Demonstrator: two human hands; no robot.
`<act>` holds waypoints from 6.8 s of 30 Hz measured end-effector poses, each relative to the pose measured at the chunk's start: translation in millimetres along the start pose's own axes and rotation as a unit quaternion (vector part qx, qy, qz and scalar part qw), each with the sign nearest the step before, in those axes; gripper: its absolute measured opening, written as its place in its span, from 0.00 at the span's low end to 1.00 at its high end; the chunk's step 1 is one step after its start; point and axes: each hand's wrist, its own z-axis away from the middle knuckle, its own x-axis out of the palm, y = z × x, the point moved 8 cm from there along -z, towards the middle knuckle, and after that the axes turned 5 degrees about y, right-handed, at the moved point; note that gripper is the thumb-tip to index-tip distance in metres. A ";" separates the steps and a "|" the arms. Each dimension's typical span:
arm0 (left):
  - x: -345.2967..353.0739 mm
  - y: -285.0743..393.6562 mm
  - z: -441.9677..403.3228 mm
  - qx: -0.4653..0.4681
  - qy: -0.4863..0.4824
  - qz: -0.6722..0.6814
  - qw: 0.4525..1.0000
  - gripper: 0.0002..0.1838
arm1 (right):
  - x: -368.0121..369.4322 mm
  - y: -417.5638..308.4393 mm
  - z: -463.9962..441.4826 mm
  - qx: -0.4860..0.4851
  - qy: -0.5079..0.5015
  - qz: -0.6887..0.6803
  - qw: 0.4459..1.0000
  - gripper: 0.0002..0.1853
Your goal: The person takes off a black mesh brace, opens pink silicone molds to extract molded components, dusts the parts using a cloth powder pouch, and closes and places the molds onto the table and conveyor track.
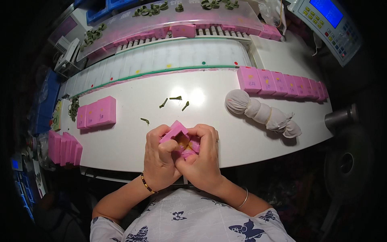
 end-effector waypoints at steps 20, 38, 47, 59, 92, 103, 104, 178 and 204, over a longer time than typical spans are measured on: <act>-35.0 0.1 -18.8 0.098 -0.016 0.071 0.993 0.24 | -11.3 -1.3 -22.4 0.046 -0.098 -0.126 0.986 0.41; -64.0 -27.0 -56.7 0.011 0.048 0.009 0.999 0.28 | 2.8 25.2 -64.5 0.215 -0.092 -0.280 0.931 0.22; -59.0 -103.1 -104.6 -0.140 0.041 0.016 0.989 0.25 | 13.1 8.7 -61.4 0.251 -0.110 -0.360 0.892 0.24; -106.5 -250.4 -159.5 -0.267 0.097 -0.282 0.916 0.31 | 2.0 17.8 -32.1 0.239 -0.146 -0.280 0.918 0.24; -110.9 -122.4 -100.3 -0.055 -0.232 -0.236 0.942 0.52 | -10.2 70.6 -234.6 0.060 -0.150 0.122 0.979 0.36; 17.8 -203.6 -221.1 -0.231 -0.033 -0.231 0.944 0.44 | 25.3 93.0 -289.9 0.050 -0.010 0.167 0.985 0.42; 26.8 -204.9 -231.0 -0.230 -0.029 -0.227 0.946 0.44 | 26.6 105.1 -298.3 0.050 0.019 0.192 0.980 0.42; -61.4 -45.7 -13.4 -0.222 0.042 0.387 0.894 0.23 | 18.3 -66.8 -50.4 -0.125 -0.167 -0.067 0.976 0.22; -74.7 -47.6 -19.2 -0.146 0.090 0.220 0.960 0.24 | 16.2 -89.6 -48.6 -0.293 -0.092 0.082 0.948 0.24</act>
